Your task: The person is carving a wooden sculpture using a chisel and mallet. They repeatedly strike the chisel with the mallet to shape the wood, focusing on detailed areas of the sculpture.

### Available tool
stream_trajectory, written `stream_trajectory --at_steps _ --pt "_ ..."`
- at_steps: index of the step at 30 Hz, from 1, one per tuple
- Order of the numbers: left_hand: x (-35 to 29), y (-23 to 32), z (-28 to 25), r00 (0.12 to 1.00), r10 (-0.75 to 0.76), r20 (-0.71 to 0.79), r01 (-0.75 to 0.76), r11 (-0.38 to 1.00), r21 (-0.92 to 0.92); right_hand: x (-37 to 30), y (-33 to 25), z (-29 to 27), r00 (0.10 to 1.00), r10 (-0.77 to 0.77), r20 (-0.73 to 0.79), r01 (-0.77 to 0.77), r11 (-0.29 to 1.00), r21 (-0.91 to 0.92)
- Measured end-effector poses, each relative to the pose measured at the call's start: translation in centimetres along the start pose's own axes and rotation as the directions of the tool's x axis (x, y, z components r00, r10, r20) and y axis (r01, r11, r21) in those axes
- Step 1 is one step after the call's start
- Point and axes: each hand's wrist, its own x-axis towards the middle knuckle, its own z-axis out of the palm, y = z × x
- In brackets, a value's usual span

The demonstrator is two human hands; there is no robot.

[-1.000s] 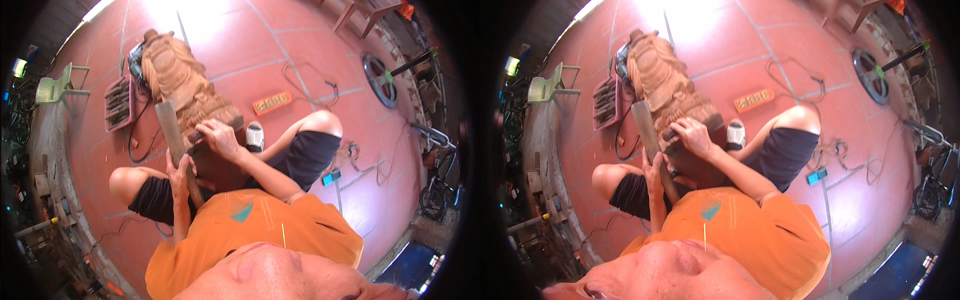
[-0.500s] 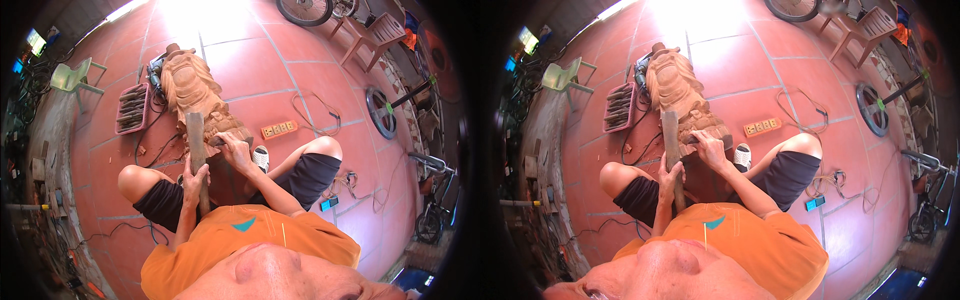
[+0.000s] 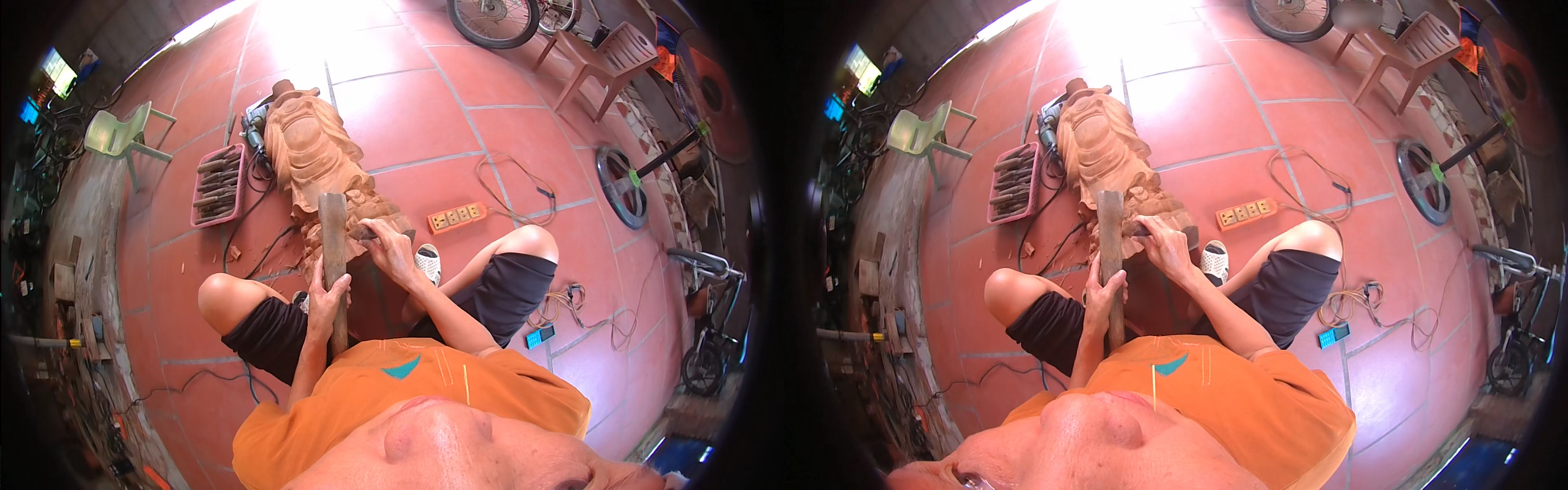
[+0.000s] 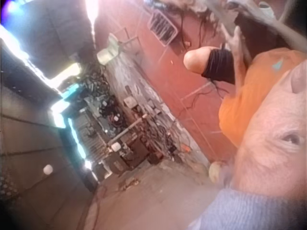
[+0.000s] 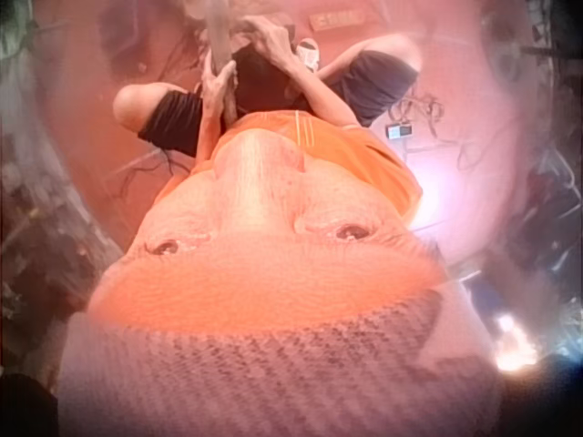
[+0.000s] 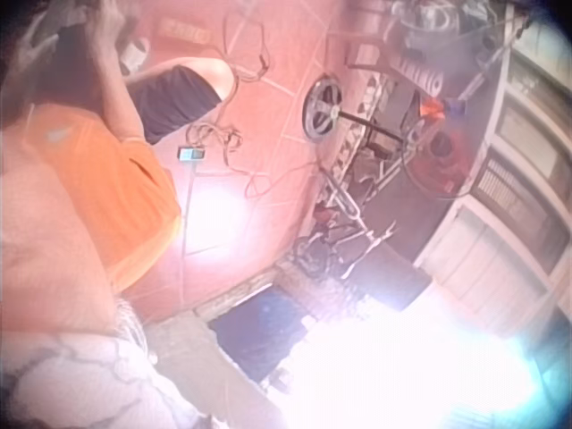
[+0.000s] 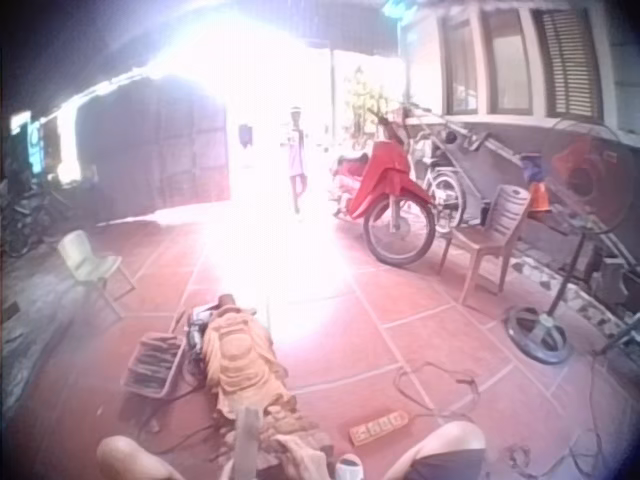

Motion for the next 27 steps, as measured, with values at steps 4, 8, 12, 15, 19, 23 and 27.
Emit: stream_trajectory --at_steps 4,8,12,15,19,23,27 --pt "0.0 0.2 0.4 1.000 -0.025 0.004 0.025 0.999 -0.023 -0.1 0.4 0.1 0.998 0.043 -0.054 -0.040 0.998 0.051" --pt "0.3 -0.6 0.0 0.992 -0.126 0.005 0.126 0.992 -0.030 -0.2 1.0 0.2 0.986 0.153 -0.071 -0.145 0.984 0.107" --pt "0.5 -1.0 -0.5 0.991 -0.132 0.006 0.132 0.988 -0.079 -0.2 1.9 0.4 0.967 0.249 -0.055 -0.226 0.936 0.271" --pt "0.8 -1.6 -0.8 0.995 -0.096 0.024 0.099 0.985 -0.144 -0.3 3.2 0.8 0.961 0.272 -0.056 -0.245 0.924 0.293" --pt "0.5 -1.4 -0.8 0.992 -0.117 0.048 0.125 0.965 -0.230 0.1 4.8 1.0 0.952 0.305 -0.033 -0.287 0.922 0.259" --pt "0.4 -1.5 -1.1 0.992 -0.112 0.055 0.120 0.975 -0.187 0.9 3.6 0.4 0.957 0.291 -0.005 -0.279 0.921 0.272" --pt "0.3 -1.6 -1.2 0.994 -0.097 0.041 0.103 0.981 -0.166 1.4 2.4 -0.5 0.964 0.264 0.022 -0.264 0.948 0.177"
